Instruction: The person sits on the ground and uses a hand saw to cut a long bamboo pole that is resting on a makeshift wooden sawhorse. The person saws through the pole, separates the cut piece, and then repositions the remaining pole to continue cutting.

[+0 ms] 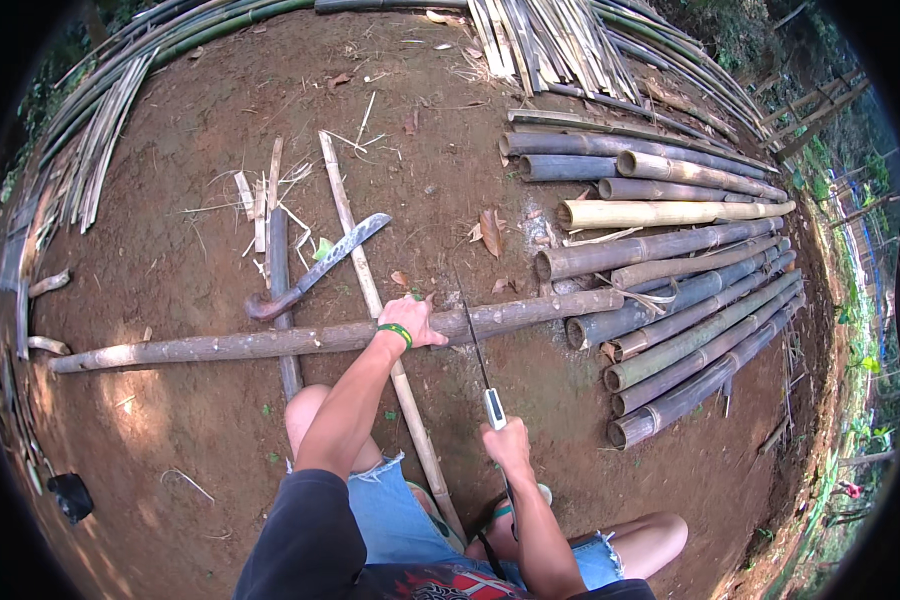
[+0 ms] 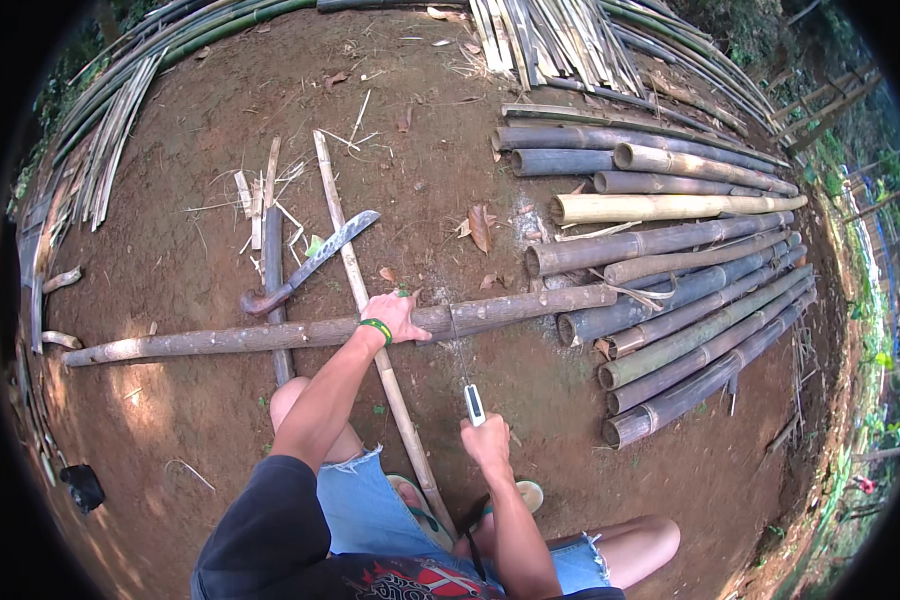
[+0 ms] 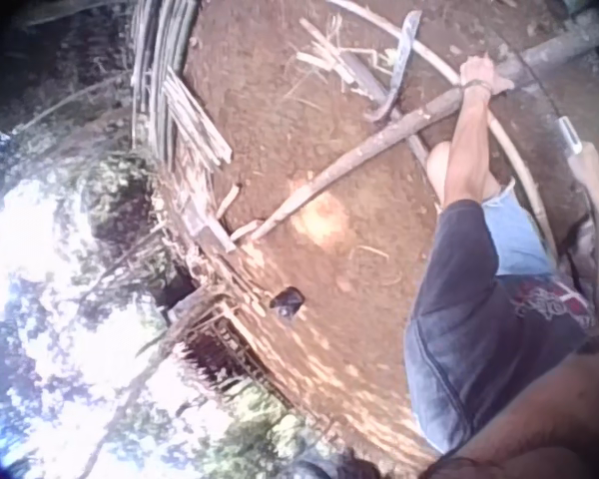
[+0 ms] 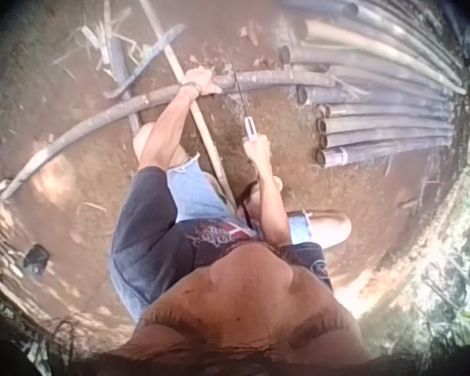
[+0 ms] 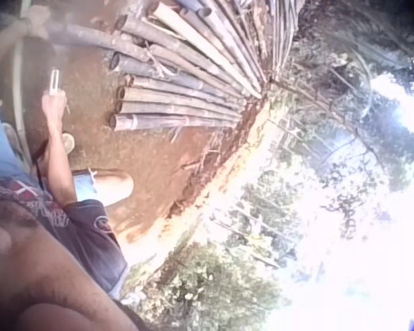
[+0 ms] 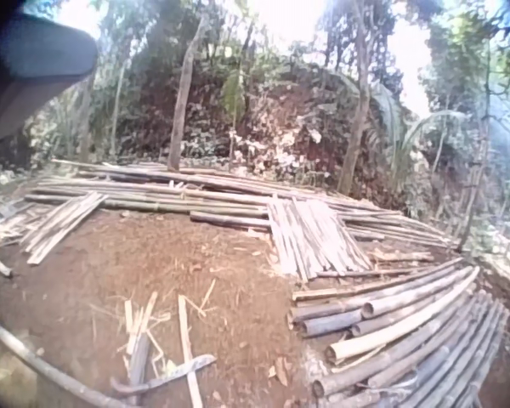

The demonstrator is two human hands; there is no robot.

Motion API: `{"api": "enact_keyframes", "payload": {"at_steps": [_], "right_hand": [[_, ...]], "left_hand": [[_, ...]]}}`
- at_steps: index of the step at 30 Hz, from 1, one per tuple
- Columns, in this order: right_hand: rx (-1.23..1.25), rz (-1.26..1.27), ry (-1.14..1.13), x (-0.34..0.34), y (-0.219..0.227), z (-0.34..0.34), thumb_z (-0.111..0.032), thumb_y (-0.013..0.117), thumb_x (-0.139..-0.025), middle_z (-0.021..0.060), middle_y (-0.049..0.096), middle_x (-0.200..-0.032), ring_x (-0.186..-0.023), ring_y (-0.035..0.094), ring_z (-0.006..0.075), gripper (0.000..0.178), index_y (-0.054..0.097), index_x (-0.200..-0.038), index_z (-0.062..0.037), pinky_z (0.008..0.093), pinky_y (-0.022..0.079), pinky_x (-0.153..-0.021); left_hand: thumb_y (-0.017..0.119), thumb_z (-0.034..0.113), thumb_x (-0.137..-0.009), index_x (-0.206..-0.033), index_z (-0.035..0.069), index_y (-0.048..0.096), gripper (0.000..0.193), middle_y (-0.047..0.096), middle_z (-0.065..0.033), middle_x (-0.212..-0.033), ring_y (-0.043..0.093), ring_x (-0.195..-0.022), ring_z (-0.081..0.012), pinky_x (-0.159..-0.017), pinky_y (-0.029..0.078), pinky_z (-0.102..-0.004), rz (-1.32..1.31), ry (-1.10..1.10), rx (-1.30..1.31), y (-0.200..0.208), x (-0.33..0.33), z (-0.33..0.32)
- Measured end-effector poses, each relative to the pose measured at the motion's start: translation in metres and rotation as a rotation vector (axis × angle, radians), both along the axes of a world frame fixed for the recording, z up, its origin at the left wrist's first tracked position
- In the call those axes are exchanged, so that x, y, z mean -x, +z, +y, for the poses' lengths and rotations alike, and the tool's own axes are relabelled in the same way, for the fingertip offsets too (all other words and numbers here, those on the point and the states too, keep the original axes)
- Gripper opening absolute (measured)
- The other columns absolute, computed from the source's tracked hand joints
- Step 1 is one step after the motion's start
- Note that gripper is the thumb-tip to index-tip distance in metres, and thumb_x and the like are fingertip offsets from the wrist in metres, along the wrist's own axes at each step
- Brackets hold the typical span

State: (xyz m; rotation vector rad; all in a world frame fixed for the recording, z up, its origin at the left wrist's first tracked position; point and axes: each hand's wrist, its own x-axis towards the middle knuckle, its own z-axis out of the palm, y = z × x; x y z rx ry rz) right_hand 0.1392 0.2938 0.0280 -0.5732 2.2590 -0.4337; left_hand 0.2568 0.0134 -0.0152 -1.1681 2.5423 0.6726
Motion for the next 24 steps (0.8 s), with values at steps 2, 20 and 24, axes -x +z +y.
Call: {"api": "enact_keyframes", "payload": {"at_steps": [2, 20, 24], "right_hand": [[0.015, 0.005, -0.019, -0.002, -0.007, -0.001, -0.021, 0.068, -0.081, 0.0329, 0.07, -0.089, -0.093, 0.07, 0.0482, 0.028, 0.073, -0.088, 0.0054, 0.0531, 0.054, -0.086], [0.005, -0.018, -0.004, -0.004, -0.034, 0.0, -0.018, 0.067, -0.082, 0.033, 0.069, -0.085, -0.089, 0.07, 0.0494, 0.026, 0.071, -0.081, 0.0071, 0.0535, 0.054, -0.083], [0.156, 0.008, -0.073, 0.016, -0.059, -0.097, -0.018, 0.065, -0.084, 0.0324, 0.069, -0.083, -0.087, 0.071, 0.0485, 0.025, 0.071, -0.08, 0.0068, 0.0526, 0.055, -0.079]], "left_hand": [[0.077, 0.072, -0.067, -0.121, 0.004, 0.071, 0.087, 0.076, -0.0187, -0.106, 0.073, -0.103, -0.0327, -0.09, 0.058, -0.0445, -0.007, 0.056, 0.019, -0.009, 0.004, 0.01], [0.07, 0.081, -0.071, -0.138, 0.011, 0.063, 0.098, 0.078, -0.0119, -0.094, 0.077, -0.087, -0.0276, -0.078, 0.061, -0.0411, -0.112, 0.047, 0.081, -0.024, 0.005, 0.016], [0.069, 0.083, -0.071, -0.137, 0.011, 0.064, 0.098, 0.078, -0.0116, -0.093, 0.077, -0.086, -0.0267, -0.079, 0.061, -0.041, -0.096, 0.03, 0.079, -0.015, 0.019, 0.014]]}}
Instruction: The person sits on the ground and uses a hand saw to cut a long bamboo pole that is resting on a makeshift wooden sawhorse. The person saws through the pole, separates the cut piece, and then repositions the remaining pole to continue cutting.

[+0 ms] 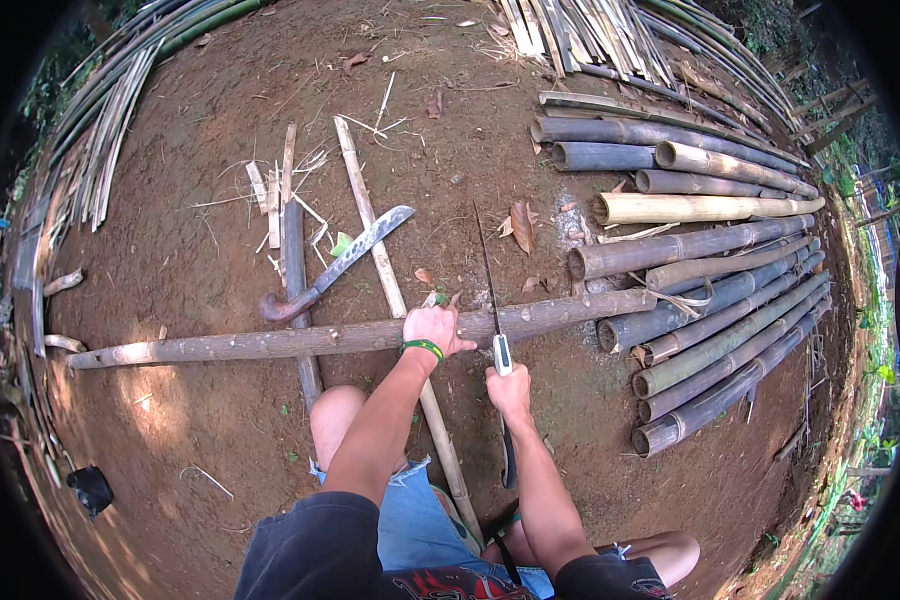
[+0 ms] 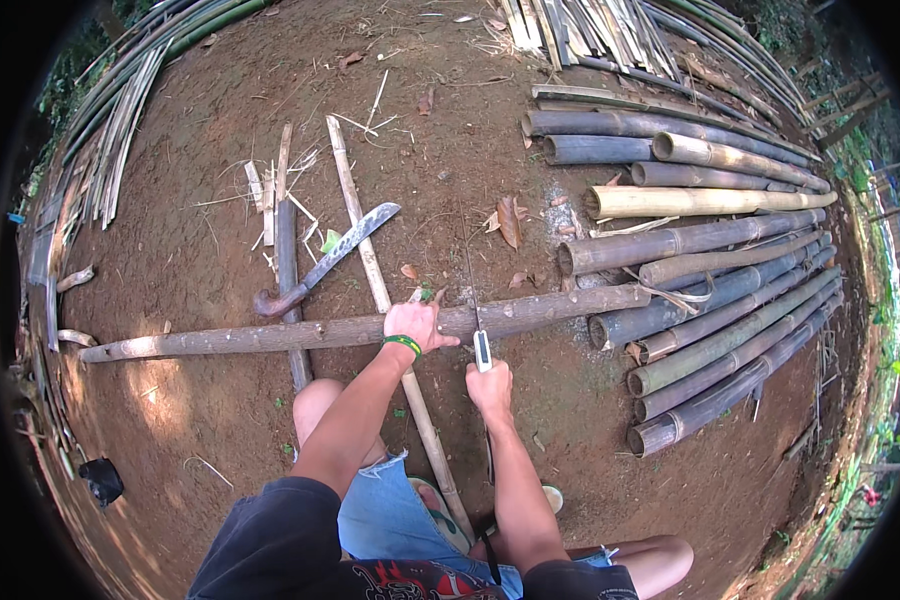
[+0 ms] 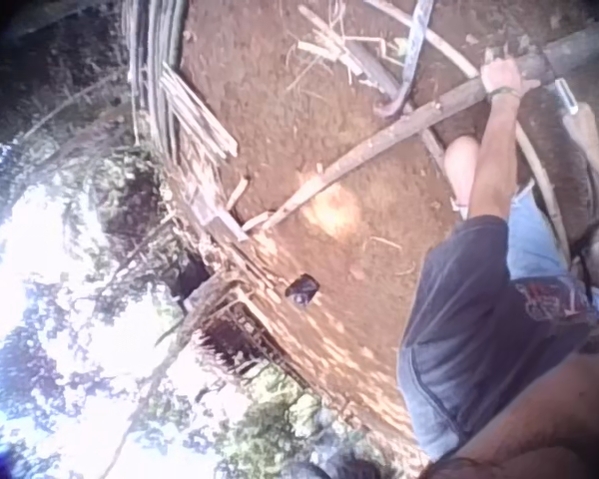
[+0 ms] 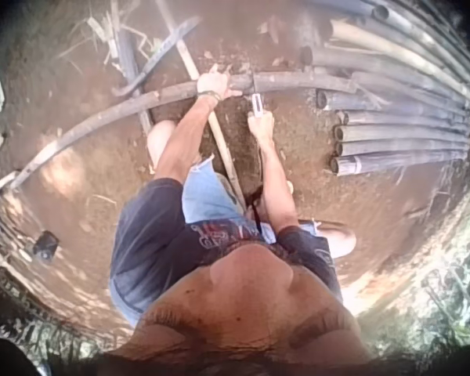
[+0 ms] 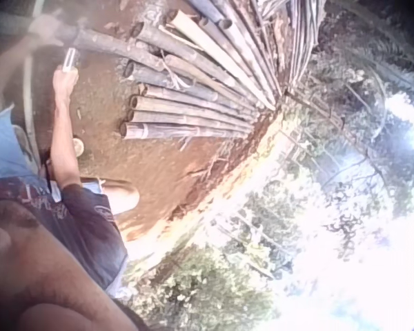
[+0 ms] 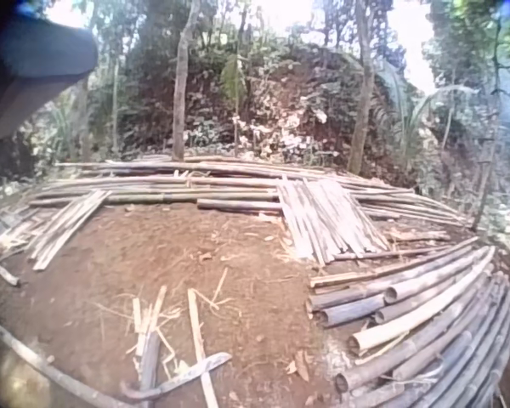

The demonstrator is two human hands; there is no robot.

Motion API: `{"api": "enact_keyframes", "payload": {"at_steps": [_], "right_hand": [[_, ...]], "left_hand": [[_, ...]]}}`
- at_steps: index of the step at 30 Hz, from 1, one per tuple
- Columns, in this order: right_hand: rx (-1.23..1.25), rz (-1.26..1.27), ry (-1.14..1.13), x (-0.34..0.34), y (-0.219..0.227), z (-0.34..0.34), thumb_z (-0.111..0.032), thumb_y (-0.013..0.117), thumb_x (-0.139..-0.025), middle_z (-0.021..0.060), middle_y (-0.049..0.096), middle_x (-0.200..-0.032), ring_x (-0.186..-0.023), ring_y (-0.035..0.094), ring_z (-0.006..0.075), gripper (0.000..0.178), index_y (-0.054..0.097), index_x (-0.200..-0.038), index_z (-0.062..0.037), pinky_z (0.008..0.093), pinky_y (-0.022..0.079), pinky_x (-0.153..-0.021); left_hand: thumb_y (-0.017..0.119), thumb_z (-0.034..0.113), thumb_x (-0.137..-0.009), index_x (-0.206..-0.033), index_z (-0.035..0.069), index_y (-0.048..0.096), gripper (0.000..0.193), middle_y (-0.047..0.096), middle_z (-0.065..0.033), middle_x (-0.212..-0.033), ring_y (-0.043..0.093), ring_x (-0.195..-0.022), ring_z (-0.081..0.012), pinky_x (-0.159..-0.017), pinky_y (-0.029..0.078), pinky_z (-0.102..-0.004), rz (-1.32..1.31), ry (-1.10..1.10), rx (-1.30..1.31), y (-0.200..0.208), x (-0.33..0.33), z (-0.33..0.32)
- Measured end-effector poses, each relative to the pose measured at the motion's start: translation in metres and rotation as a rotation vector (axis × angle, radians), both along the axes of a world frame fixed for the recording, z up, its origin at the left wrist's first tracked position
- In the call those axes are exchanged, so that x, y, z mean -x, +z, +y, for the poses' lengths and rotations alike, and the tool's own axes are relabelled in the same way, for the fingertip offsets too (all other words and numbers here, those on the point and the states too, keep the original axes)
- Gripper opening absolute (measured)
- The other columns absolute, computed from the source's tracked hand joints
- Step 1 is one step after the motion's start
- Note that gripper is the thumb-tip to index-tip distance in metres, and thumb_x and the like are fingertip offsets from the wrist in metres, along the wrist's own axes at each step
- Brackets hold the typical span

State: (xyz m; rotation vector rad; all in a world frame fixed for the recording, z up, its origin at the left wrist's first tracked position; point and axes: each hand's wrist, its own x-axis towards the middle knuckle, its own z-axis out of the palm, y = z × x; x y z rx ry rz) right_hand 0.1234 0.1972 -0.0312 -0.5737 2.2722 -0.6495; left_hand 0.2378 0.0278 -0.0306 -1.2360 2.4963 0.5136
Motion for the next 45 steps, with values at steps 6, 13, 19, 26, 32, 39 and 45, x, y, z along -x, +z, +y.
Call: {"api": "enact_keyframes", "payload": {"at_steps": [6, 13, 19, 26, 32, 39, 45], "right_hand": [[-0.023, 0.0, 0.088, -0.033, 0.019, 0.121, -0.017, 0.067, -0.081, 0.0333, 0.068, -0.08, -0.084, 0.072, 0.0472, 0.026, 0.069, -0.077, 0.0085, 0.0528, 0.054, -0.081], [0.052, -0.016, 0.051, 0.004, 0.014, -0.028, -0.018, 0.064, -0.085, 0.034, 0.067, -0.079, -0.083, 0.071, 0.0477, 0.027, 0.069, -0.083, 0.0086, 0.0521, 0.054, -0.075], [-0.042, -0.014, 0.081, -0.031, 0.015, 0.142, -0.016, 0.067, -0.08, 0.0335, 0.067, -0.077, -0.082, 0.071, 0.0486, 0.024, 0.069, -0.077, 0.0078, 0.0545, 0.054, -0.08], [0.053, -0.023, 0.018, -0.002, -0.002, -0.016, -0.02, 0.07, -0.082, 0.0324, 0.069, -0.083, -0.085, 0.072, 0.0471, 0.026, 0.071, -0.084, 0.0062, 0.0523, 0.055, -0.078], [-0.112, -0.05, 0.071, -0.033, 0.02, 0.123, -0.018, 0.066, -0.082, 0.0326, 0.069, -0.082, -0.088, 0.072, 0.0466, 0.027, 0.071, -0.081, 0.0085, 0.0532, 0.055, -0.083], [-0.017, -0.025, 0.024, -0.01, 0.004, 0.011, -0.019, 0.066, -0.083, 0.0338, 0.068, -0.081, -0.085, 0.07, 0.0493, 0.027, 0.07, -0.083, 0.0076, 0.0537, 0.054, -0.08], [-0.146, -0.093, 0.038, -0.025, 0.022, 0.104, -0.017, 0.066, -0.081, 0.0332, 0.068, -0.079, -0.083, 0.072, 0.047, 0.025, 0.069, -0.077, 0.0083, 0.0532, 0.055, -0.08]], "left_hand": [[0.074, 0.077, -0.071, -0.101, 0.013, 0.077, 0.071, 0.078, -0.0089, -0.091, 0.076, -0.088, -0.0244, -0.081, 0.06, -0.0387, -0.001, 0.081, -0.009, 0.006, -0.016, 0.001], [0.074, 0.078, -0.07, -0.103, 0.013, 0.078, 0.073, 0.077, -0.0082, -0.095, 0.076, -0.091, -0.0252, -0.082, 0.06, -0.0404, 0.001, 0.034, 0.013, 0.009, 0.001, 0.002], [0.075, 0.078, -0.07, -0.105, 0.013, 0.078, 0.074, 0.077, -0.0087, -0.1, 0.076, -0.093, -0.0244, -0.082, 0.06, -0.0392, -0.049, 0.075, -0.049, 0.011, -0.01, -0.003], [0.076, 0.077, -0.068, -0.102, 0.013, 0.079, 0.073, 0.078, -0.0096, -0.097, 0.076, -0.092, -0.0248, -0.081, 0.06, -0.0386, -0.014, 0.038, -0.025, 0.014, -0.001, -0.004], [0.077, 0.078, -0.067, -0.103, 0.013, 0.08, 0.074, 0.078, -0.0103, -0.098, 0.076, -0.093, -0.0255, -0.082, 0.061, -0.0384, -0.031, 0.032, -0.047, -0.002, -0.013, -0.007], [0.073, 0.083, -0.065, -0.128, 0.01, 0.07, 0.096, 0.077, -0.0138, -0.104, 0.076, -0.093, -0.0287, -0.083, 0.061, -0.0415, -0.049, -0.023, -0.074, 0.0, -0.005, -0.014], [0.074, 0.082, -0.064, -0.109, 0.006, 0.077, 0.089, 0.077, -0.0141, -0.102, 0.075, -0.098, -0.0296, -0.088, 0.059, -0.0409, -0.067, 0.0, -0.141, 0.012, -0.01, -0.021]]}}
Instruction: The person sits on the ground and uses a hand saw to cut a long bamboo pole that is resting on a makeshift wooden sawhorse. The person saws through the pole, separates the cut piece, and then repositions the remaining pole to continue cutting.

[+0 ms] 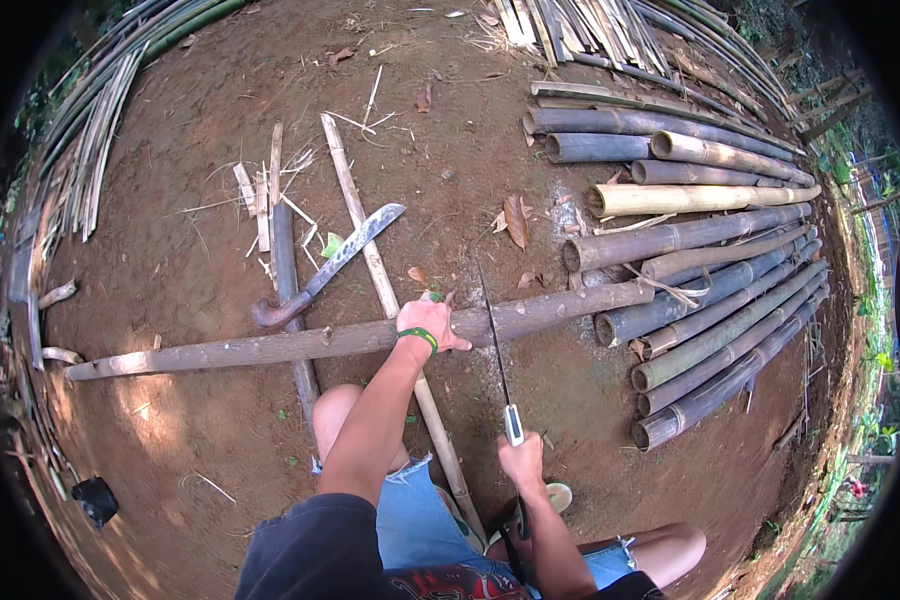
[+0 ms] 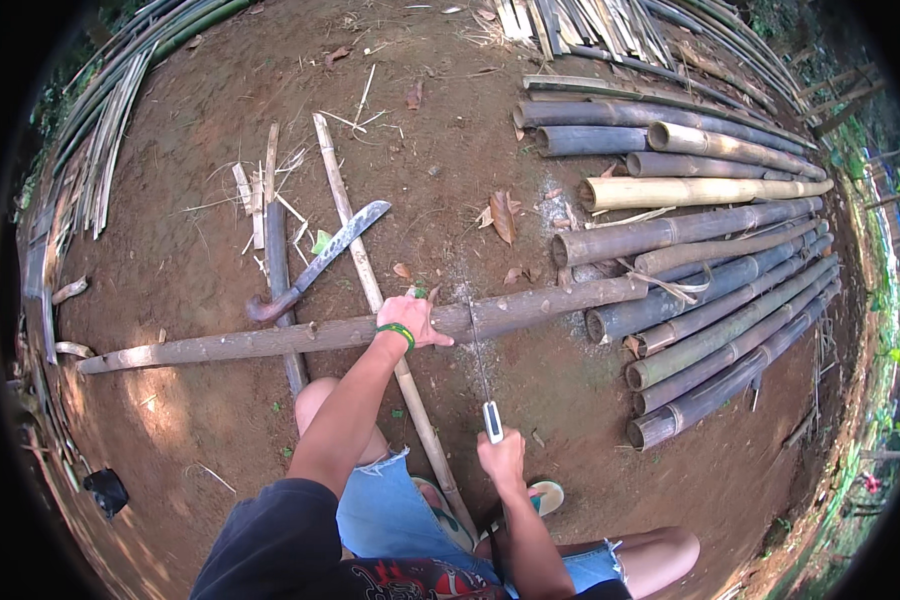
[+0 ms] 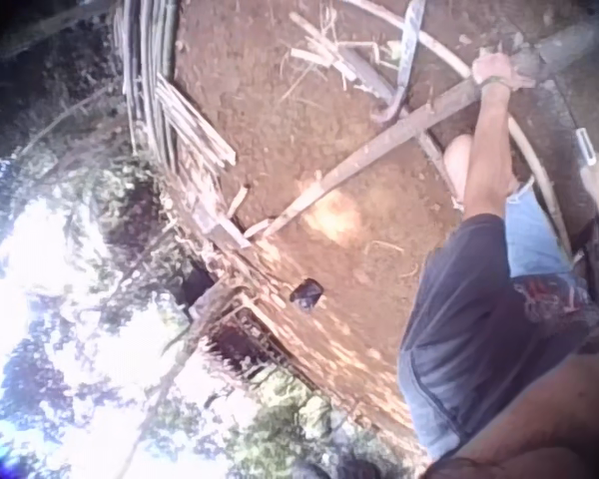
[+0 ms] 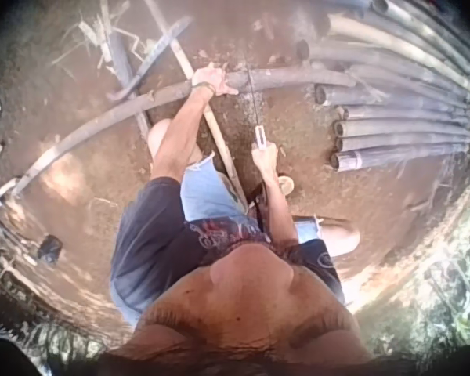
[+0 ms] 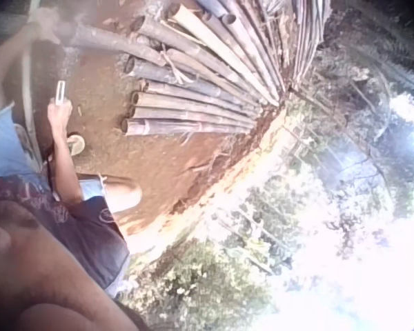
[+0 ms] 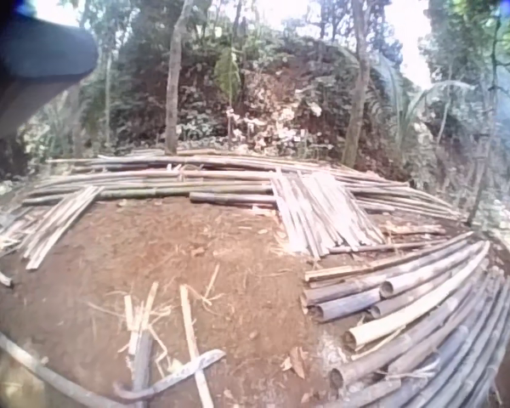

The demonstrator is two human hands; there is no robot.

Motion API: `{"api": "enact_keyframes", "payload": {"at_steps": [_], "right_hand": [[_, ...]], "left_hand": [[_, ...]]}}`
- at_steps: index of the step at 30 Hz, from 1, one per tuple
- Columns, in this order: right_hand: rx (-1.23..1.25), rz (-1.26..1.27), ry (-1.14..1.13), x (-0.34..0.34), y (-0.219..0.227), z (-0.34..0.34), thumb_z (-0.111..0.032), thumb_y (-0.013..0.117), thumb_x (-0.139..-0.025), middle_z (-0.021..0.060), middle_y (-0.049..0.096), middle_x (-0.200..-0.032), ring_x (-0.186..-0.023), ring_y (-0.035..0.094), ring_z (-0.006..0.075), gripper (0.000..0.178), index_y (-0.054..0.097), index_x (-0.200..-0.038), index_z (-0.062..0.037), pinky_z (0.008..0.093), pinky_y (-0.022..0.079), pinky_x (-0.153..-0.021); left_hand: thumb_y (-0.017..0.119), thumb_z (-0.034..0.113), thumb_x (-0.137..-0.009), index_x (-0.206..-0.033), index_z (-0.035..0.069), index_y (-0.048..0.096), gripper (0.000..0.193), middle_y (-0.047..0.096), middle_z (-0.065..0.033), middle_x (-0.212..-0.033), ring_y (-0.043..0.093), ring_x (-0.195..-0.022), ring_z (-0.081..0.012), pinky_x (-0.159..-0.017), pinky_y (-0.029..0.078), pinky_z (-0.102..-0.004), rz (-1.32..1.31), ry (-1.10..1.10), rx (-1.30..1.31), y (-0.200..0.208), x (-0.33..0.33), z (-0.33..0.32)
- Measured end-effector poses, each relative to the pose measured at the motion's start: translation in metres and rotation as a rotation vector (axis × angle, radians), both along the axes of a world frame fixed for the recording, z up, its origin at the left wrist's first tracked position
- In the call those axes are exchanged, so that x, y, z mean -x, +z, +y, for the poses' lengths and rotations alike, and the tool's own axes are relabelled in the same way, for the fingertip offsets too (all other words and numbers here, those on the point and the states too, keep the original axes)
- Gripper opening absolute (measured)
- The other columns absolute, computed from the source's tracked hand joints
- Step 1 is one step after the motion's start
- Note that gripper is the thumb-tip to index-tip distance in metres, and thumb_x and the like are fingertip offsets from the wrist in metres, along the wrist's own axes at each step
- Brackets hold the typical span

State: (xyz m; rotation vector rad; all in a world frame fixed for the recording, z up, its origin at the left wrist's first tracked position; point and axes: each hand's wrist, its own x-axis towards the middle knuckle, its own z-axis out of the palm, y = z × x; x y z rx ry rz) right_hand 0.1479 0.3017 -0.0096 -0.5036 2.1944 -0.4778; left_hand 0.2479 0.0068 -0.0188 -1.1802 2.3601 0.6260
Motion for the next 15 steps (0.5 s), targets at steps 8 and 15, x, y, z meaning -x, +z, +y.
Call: {"api": "enact_keyframes", "payload": {"at_steps": [8, 15], "right_hand": [[0.081, 0.055, 0.031, 0.0, -0.008, -0.039, -0.019, 0.066, -0.082, 0.0334, 0.068, -0.08, -0.084, 0.071, 0.0479, 0.026, 0.071, -0.08, 0.0066, 0.0529, 0.055, -0.08], [0.126, 0.067, -0.012, 0.023, -0.011, -0.115, -0.022, 0.068, -0.083, 0.0329, 0.069, -0.081, -0.084, 0.072, 0.0476, 0.03, 0.071, -0.085, 0.0073, 0.053, 0.055, -0.076]], "left_hand": [[0.077, 0.08, -0.063, -0.105, 0.007, 0.079, 0.084, 0.076, -0.0139, -0.11, 0.074, -0.103, -0.0277, -0.091, 0.059, -0.0395, -0.047, 0.011, -0.045, 0.003, -0.004, -0.006], [0.074, 0.083, -0.062, -0.11, 0.004, 0.077, 0.093, 0.076, -0.0162, -0.109, 0.074, -0.105, -0.0303, -0.093, 0.058, -0.0411, -0.004, -0.004, -0.041, 0.007, 0.016, 0.0]]}}
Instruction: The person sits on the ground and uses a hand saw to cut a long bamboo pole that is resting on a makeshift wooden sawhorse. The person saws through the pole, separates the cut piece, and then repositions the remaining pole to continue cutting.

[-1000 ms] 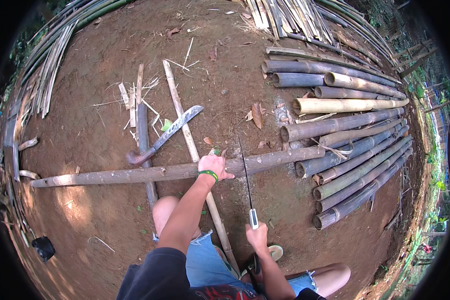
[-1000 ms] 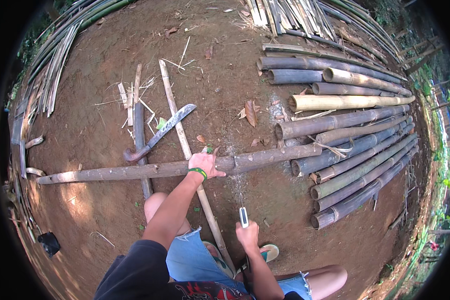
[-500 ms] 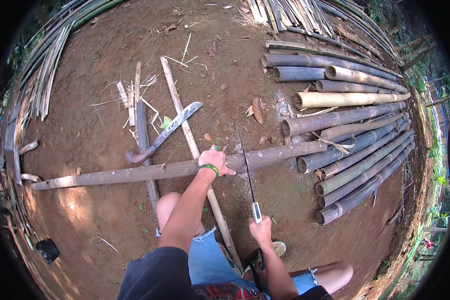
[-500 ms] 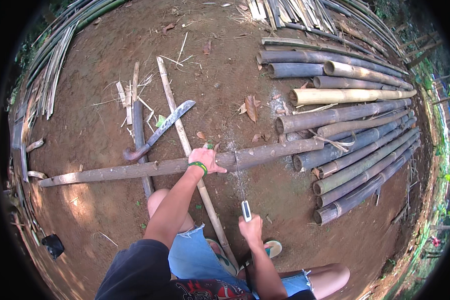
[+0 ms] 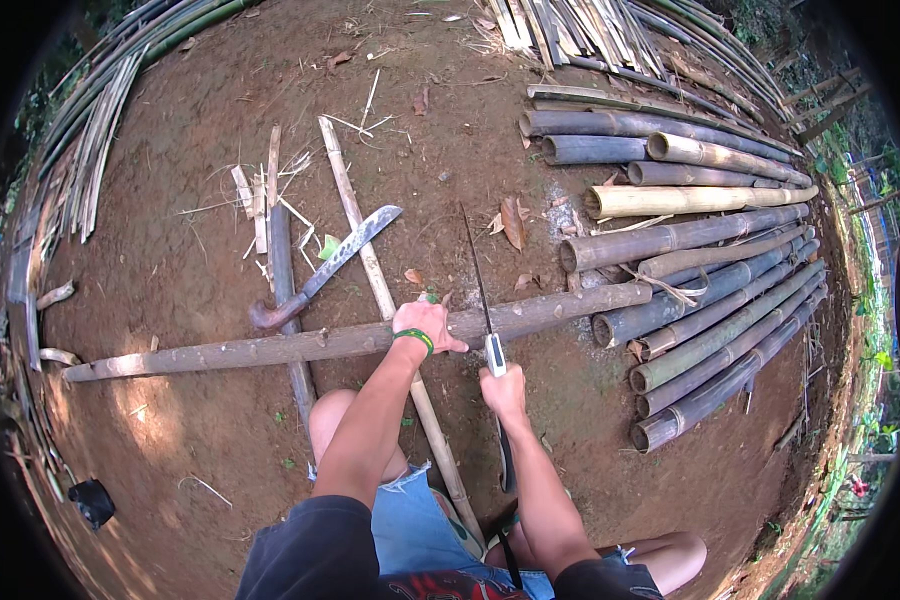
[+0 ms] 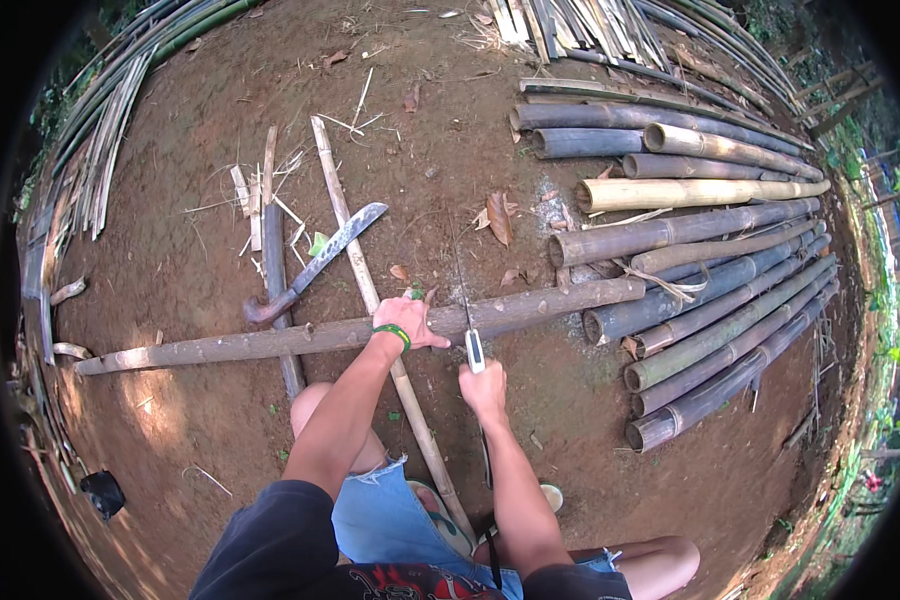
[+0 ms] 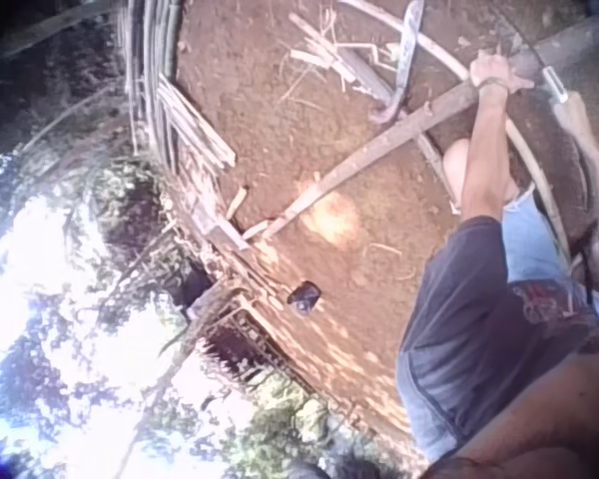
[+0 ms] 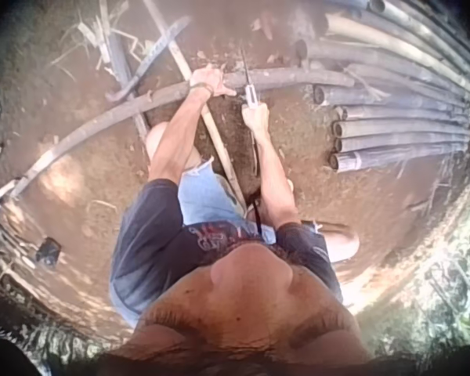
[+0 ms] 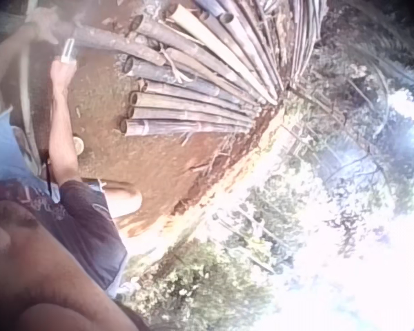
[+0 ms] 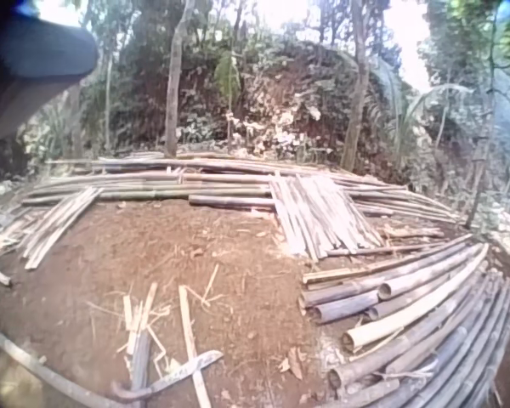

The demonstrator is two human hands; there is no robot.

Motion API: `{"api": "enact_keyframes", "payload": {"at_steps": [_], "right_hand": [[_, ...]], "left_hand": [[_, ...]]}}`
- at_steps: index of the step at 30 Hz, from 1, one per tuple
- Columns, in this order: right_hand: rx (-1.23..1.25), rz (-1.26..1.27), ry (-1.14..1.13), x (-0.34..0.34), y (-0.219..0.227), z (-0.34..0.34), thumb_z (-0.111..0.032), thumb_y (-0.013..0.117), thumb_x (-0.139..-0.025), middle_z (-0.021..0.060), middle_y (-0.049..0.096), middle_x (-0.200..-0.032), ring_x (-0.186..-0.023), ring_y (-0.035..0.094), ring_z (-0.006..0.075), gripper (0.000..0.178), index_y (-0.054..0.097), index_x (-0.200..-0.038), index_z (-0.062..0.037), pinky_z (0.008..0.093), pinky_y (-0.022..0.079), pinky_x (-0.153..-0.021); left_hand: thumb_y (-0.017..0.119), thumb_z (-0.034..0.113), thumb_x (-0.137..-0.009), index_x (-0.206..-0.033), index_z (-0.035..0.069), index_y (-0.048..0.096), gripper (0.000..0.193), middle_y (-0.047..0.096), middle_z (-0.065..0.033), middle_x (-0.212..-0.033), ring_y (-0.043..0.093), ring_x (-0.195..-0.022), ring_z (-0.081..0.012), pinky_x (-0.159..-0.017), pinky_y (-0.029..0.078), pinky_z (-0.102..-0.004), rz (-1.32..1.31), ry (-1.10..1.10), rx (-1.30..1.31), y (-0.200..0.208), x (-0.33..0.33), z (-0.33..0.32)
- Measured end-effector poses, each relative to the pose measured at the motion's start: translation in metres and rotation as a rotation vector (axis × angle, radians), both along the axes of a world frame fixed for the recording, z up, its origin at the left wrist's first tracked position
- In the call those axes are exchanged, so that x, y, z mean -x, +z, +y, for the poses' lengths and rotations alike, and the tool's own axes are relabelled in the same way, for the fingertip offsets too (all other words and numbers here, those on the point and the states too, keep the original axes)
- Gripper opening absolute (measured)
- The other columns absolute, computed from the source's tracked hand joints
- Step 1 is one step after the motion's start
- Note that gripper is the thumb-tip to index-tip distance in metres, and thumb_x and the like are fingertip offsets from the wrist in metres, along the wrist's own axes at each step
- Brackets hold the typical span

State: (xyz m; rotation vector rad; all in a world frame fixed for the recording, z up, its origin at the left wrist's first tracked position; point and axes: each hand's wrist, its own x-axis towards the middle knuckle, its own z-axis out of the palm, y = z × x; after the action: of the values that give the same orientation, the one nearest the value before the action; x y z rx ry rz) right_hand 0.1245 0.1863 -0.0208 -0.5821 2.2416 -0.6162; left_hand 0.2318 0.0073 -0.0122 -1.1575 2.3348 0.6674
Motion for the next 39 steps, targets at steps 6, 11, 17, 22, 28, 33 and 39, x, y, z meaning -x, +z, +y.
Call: {"api": "enact_keyframes", "payload": {"at_steps": [6, 11, 17, 22, 28, 33, 39], "right_hand": [[-0.069, 0.003, 0.037, -0.03, -0.009, 0.136, -0.019, 0.068, -0.081, 0.0319, 0.069, -0.08, -0.084, 0.071, 0.0471, 0.025, 0.071, -0.08, 0.0058, 0.0536, 0.055, -0.081], [-0.034, 0.042, 0.003, -0.013, -0.009, 0.068, -0.019, 0.066, -0.082, 0.0329, 0.068, -0.079, -0.084, 0.072, 0.0478, 0.025, 0.071, -0.079, 0.0062, 0.0532, 0.055, -0.08], [-0.066, -0.032, 0.036, -0.026, 0.003, 0.075, -0.018, 0.066, -0.082, 0.0316, 0.068, -0.079, -0.081, 0.072, 0.0466, 0.025, 0.07, -0.08, 0.0063, 0.052, 0.055, -0.078], [-0.113, -0.049, -0.01, -0.019, 0.007, 0.096, -0.018, 0.068, -0.081, 0.0323, 0.068, -0.08, -0.082, 0.072, 0.0469, 0.024, 0.07, -0.08, 0.0065, 0.0534, 0.054, -0.08], [0.003, -0.018, -0.002, -0.014, -0.008, 0.023, -0.02, 0.067, -0.082, 0.0325, 0.069, -0.081, -0.084, 0.072, 0.0469, 0.028, 0.071, -0.081, 0.0076, 0.0531, 0.055, -0.078], [-0.096, -0.024, 0.014, -0.033, -0.001, 0.123, -0.02, 0.067, -0.08, 0.0329, 0.068, -0.079, -0.083, 0.071, 0.0476, 0.028, 0.069, -0.077, 0.0072, 0.053, 0.055, -0.08], [0.062, 0.025, 0.011, 0.002, -0.006, -0.005, -0.018, 0.067, -0.082, 0.0333, 0.069, -0.083, -0.086, 0.071, 0.0485, 0.025, 0.072, -0.085, 0.0063, 0.0522, 0.055, -0.08]], "left_hand": [[0.077, 0.082, -0.062, -0.107, 0.005, 0.078, 0.089, 0.075, -0.0143, -0.113, 0.074, -0.103, -0.0283, -0.092, 0.058, -0.0396, -0.038, 0.006, -0.004, -0.012, -0.016, -0.004], [0.075, 0.083, -0.062, -0.099, 0.005, 0.08, 0.086, 0.077, -0.0158, -0.105, 0.075, -0.1, -0.029, -0.09, 0.059, -0.041, -0.008, 0.009, 0.008, -0.003, -0.008, -0.002], [0.075, 0.082, -0.062, -0.097, 0.006, 0.08, 0.084, 0.077, -0.0158, -0.104, 0.074, -0.101, -0.0289, -0.092, 0.058, -0.041, -0.027, 0.013, -0.016, -0.008, -0.021, -0.006], [0.075, 0.082, -0.063, -0.101, 0.005, 0.079, 0.086, 0.076, -0.0156, -0.11, 0.074, -0.104, -0.0294, -0.093, 0.058, -0.0416, -0.008, 0.03, 0.004, -0.005, -0.013, -0.002], [0.078, 0.078, -0.063, -0.108, 0.009, 0.079, 0.082, 0.075, -0.0126, -0.116, 0.073, -0.107, -0.0278, -0.095, 0.057, -0.0386, -0.061, 0.0, -0.021, 0.0, -0.01, -0.009], [0.08, 0.077, -0.061, -0.112, 0.008, 0.078, 0.087, 0.075, -0.0127, -0.119, 0.072, -0.11, -0.0273, -0.098, 0.056, -0.0389, -0.066, 0.036, -0.049, -0.011, -0.019, -0.008], [0.081, 0.078, -0.059, -0.12, 0.007, 0.075, 0.094, 0.072, -0.0127, -0.127, 0.07, -0.116, -0.028, -0.1, 0.055, -0.0401, -0.041, -0.023, -0.118, -0.002, 0.0, -0.016]]}}
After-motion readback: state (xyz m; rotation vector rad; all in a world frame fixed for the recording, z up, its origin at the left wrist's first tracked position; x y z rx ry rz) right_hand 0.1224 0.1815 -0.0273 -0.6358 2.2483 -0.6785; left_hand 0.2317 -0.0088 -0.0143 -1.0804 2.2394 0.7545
